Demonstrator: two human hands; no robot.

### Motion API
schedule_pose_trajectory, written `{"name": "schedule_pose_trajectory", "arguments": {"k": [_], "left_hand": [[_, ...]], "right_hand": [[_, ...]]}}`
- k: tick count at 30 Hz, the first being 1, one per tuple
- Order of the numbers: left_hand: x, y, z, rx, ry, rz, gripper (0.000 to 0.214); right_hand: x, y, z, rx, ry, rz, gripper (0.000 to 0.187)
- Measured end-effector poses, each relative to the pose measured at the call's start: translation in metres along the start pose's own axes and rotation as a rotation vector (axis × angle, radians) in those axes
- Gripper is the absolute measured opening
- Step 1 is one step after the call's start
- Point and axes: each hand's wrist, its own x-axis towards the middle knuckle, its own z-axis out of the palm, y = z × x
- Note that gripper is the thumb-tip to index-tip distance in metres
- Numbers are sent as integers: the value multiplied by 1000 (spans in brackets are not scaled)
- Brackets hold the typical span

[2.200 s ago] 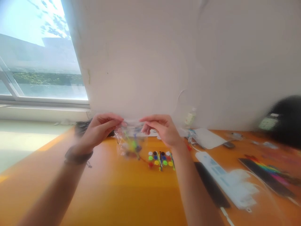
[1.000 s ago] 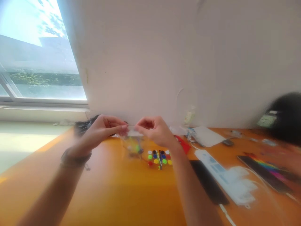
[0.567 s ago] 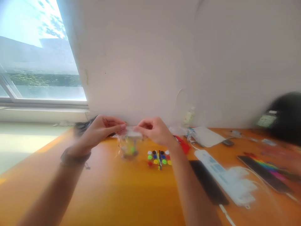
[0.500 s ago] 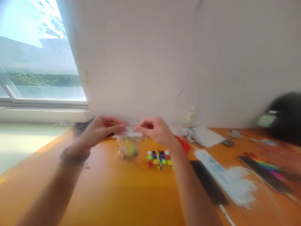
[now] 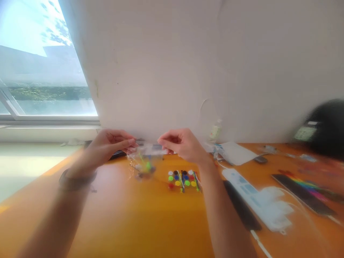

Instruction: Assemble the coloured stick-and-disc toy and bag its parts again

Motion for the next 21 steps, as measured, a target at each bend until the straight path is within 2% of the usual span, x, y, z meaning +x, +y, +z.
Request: {"name": "schedule_pose_trajectory", "arguments": {"k": [5,8,13,21], "left_hand": [[0,0,1,6,-59,42,20],[3,-3,4,-27,-26,78,23],[5,-7,4,-69,30,80,24],[0,-1,1,-46,-6,50,23]], "right_hand": [[3,-2,7,-29,95,-73,29],[6,-1,14,-18,129,-113,30],[9,3,20,52,49,-43,34],[10,5,22,170,159,-52,31]]}}
